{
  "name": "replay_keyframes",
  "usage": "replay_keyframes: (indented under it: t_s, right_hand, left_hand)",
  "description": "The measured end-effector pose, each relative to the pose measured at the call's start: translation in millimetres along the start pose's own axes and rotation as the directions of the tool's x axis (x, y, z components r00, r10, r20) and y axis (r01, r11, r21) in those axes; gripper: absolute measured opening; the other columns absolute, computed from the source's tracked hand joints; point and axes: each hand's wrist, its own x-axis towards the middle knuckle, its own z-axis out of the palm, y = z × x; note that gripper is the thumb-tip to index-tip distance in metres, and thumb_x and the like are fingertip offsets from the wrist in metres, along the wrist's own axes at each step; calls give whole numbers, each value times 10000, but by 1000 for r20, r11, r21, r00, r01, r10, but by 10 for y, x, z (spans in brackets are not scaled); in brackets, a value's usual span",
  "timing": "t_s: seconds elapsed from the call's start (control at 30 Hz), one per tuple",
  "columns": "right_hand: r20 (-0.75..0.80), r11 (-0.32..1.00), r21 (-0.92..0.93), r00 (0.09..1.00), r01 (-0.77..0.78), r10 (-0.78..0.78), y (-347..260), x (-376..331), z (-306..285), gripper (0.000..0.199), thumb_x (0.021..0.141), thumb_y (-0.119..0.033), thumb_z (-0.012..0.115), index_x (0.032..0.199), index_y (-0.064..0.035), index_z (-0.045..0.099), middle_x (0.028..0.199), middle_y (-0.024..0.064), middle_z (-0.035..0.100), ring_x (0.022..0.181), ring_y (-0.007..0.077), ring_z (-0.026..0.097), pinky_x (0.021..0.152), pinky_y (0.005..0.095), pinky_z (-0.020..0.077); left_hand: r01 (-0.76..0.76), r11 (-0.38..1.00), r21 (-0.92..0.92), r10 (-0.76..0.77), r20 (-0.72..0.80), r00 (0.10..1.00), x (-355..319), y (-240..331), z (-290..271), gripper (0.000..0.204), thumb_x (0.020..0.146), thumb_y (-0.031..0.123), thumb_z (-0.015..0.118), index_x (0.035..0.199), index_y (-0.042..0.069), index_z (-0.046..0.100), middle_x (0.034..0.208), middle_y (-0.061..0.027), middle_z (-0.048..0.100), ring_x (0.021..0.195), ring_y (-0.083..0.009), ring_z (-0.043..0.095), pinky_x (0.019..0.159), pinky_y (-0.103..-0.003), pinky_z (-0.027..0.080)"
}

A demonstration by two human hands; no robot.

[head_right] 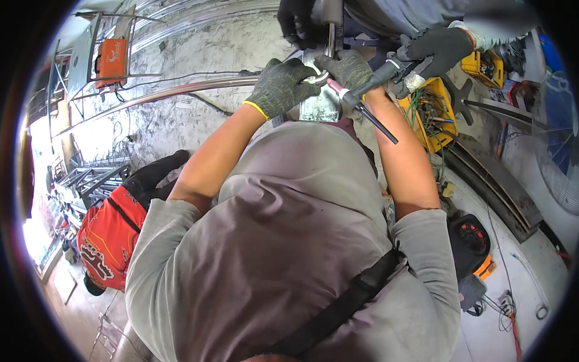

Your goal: Fabricating and welding a metal handrail in a workshop environment.

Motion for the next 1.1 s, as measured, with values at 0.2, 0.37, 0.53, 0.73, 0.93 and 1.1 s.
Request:
replay_keyframes:
  t_s: [0.2, 0.37, 0.53, 0.73, 0.93, 1.1]
  right_hand:
    - [36, 813, -439, 911, 383, -410, 112, -39, 1, 466, 891, -351, 738, 1312, -154, 709, 966, 228, 716, 928, 396, 709, 828, 504, 556]
    - [25, 798, -433, 890, 420, -455, 100, -60, 2, 569, 809, -283, 764, 1353, -147, 667, 950, 196, 718, 880, 435, 696, 774, 520, 552]
    - [50, 809, -476, 929, 346, -368, 74, -37, 25, 546, 794, -234, 772, 1319, -121, 672, 965, 184, 725, 865, 427, 701, 734, 504, 556]
    - [20, 805, -453, 907, 384, -421, 58, -41, 28, 487, 818, -283, 772, 1272, -136, 678, 878, 181, 671, 818, 436, 679, 708, 523, 528]
    - [-5, 812, -434, 900, 391, -436, 39, -44, 43, 478, 803, -299, 783, 1240, -131, 689, 885, 178, 679, 819, 429, 682, 712, 521, 529]
    - [-25, 804, -420, 880, 421, -474, 54, -60, 36, 490, 789, -301, 793, 1237, -134, 689, 864, 158, 692, 786, 401, 696, 678, 501, 537]
  left_hand:
    - [36, 999, -8, -35, 38, 999, 1, -4, -18, 428, 888, 497, 725, 1181, 192, 787, 1148, -91, 740, 1018, -305, 683, 965, -445, 468]
    - [-7, 1000, 2, 7, -33, 999, -12, -43, 63, 412, 894, 482, 723, 1177, 190, 789, 1127, -79, 744, 1001, -301, 687, 948, -436, 467]
    - [-36, 999, 6, 36, -91, 995, -1, -104, 123, 399, 886, 466, 733, 1162, 183, 789, 1093, -70, 745, 976, -296, 688, 939, -427, 465]
    - [-50, 999, 1, 50, -93, 994, -10, -136, 145, 394, 871, 452, 752, 1149, 175, 785, 1047, -68, 730, 943, -290, 683, 928, -427, 466]
    - [-54, 999, 6, 54, -84, 995, -17, -112, 129, 397, 869, 446, 758, 1159, 175, 784, 1047, -67, 728, 947, -289, 684, 925, -427, 466]
    - [-37, 999, -11, 36, -80, 996, -4, -110, 159, 385, 867, 438, 762, 1149, 177, 785, 1070, -62, 731, 966, -290, 687, 922, -433, 469]
